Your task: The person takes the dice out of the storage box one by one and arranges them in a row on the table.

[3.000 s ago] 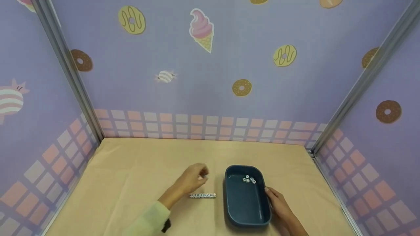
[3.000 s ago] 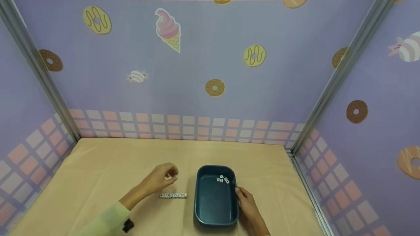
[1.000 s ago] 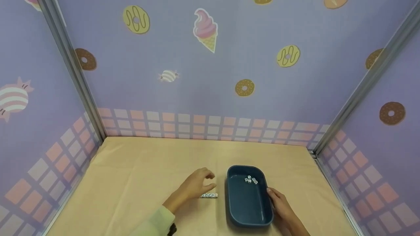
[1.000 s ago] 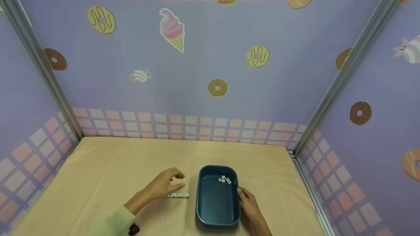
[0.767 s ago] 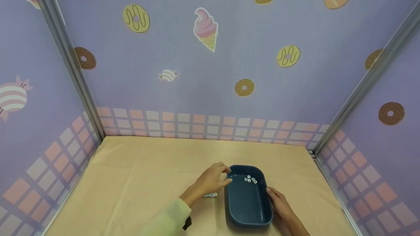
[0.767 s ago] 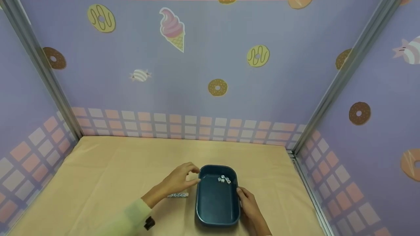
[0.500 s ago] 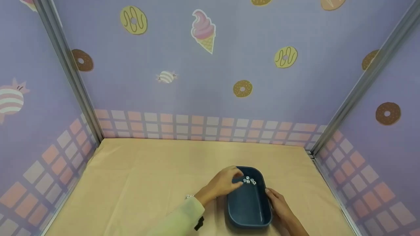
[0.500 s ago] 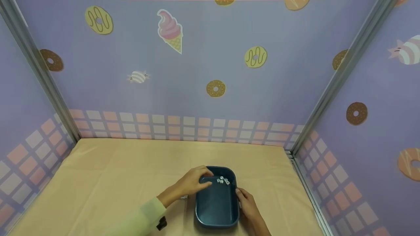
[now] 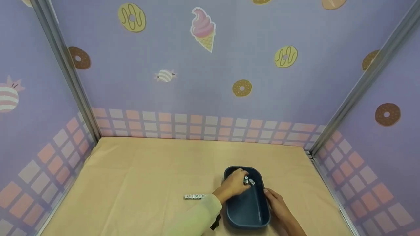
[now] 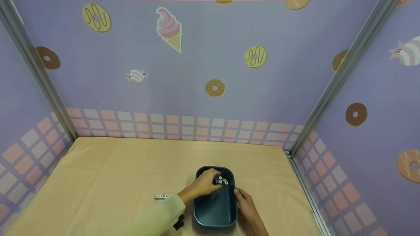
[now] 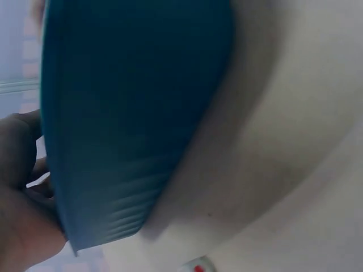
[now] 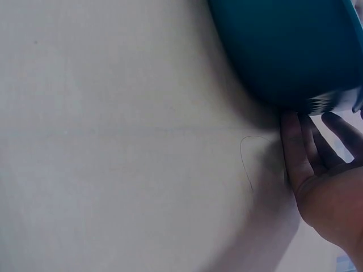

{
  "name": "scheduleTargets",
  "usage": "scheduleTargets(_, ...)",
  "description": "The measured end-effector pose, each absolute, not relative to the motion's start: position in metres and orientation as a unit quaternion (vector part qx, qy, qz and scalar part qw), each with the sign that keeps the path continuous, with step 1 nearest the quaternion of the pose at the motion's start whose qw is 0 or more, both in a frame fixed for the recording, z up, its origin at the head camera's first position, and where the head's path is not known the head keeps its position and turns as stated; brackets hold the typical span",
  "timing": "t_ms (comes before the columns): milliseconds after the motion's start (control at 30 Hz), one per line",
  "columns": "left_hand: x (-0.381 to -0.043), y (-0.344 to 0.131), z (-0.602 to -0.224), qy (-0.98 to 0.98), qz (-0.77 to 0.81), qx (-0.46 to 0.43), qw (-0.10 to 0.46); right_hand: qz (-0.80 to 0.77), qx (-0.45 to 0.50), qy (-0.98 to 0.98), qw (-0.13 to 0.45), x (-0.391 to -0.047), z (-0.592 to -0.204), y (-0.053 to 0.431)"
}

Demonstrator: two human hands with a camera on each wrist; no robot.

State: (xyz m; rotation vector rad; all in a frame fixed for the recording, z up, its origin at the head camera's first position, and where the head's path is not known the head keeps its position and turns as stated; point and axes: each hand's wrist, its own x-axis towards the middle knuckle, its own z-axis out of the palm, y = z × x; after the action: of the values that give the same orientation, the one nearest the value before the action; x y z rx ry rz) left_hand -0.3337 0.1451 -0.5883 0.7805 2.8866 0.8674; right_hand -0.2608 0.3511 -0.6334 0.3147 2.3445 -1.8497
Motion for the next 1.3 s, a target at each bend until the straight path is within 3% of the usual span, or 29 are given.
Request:
scheduleTargets(367, -0.337, 0.151, -0.597, 0.943, 0.232, 0.233, 0.045, -0.607, 0.105, 0.785, 0.064, -0.259, -0.633, 0.351)
scheduleTargets(600, -0.338, 0.15, -0.6, 0.947, 0.197, 0.255, 0.01, -0.605, 0.099, 0.787, 0.07, -0.258, -0.633, 0.351)
scheduleTargets(1033, -0.337, 0.156, -0.607, 0.948, 0.179, 0.263, -0.003, -0.611, 0.106, 0.782, 0.07, -0.261, -0.632, 0.353)
scheduleTargets(1300, -0.336, 0.152, -0.586, 0.919, 0.252, 0.304, -0.012, -0.62, 0.101, 0.775, 0.062, -0.259, -0.633, 0.351)
